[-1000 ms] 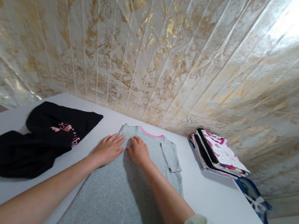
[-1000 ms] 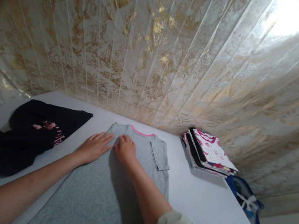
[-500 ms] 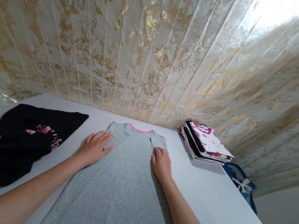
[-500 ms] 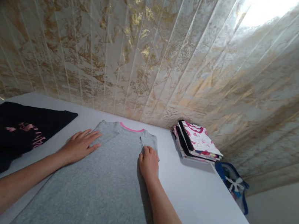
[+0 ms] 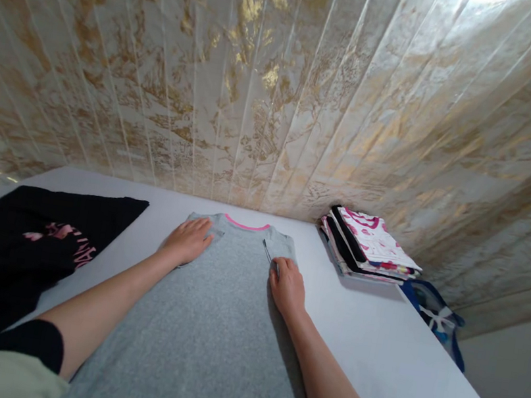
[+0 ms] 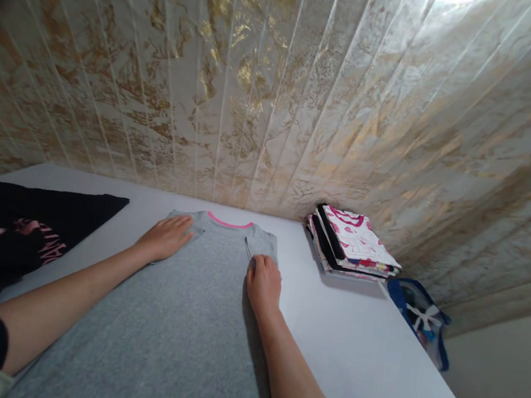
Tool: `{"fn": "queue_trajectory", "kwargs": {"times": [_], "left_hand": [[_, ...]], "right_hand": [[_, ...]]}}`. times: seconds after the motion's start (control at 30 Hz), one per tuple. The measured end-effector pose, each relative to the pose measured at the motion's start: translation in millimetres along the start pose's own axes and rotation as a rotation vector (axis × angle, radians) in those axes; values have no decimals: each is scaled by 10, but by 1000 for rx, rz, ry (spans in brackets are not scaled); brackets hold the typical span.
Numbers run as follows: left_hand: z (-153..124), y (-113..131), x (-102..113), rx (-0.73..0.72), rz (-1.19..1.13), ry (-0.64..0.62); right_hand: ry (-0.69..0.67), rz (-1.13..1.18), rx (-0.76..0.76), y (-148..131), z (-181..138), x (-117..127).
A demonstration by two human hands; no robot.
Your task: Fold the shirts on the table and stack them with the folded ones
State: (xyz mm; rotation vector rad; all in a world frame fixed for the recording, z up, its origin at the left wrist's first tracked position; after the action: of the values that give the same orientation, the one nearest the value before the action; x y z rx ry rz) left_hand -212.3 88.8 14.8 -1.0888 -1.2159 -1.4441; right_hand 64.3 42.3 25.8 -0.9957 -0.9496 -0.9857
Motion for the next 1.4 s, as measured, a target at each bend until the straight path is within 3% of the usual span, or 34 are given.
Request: {"fn": "queue_trajectory", "kwargs": {"times": [0.23,0.67,0.87,1.07,1.23,1.33,1.4], "left_hand": [[-21,-53,-32,83,42,-25],[-45,-32,-5,105,28,-32],[-35,-37,-12,91,39,-12],[-40,-35,-7,98,24,-12],[-35,-33,-9,100,24,-19],[-39,-37,-10,104,40,-20],[-43,-43,-19,103,39,-22]], "right_hand": [[-23,-42,-10,1,19,-39],[-3,-187,-105,39,41,52],[34,-134,-108,72,11,117],[-12,-78,-64,5,-34,191],[-52,-67,18,-106,253,287],[-119,-108,57,-111,510,172],[-155,-142,-4,-14,634,28]]}}
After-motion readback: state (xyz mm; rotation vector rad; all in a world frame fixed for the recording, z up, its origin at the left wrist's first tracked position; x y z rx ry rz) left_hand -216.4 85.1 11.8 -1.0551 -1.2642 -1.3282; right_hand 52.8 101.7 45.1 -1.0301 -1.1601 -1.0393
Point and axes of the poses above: each hand's wrist, its own z-axis towards the middle knuckle, its own x-axis out of the back of the hand, y = z × x, the point moved 6 cm from there along z, towards the middle knuckle, and after that the axes turned 2 degrees about -z, right-handed, at the moved point
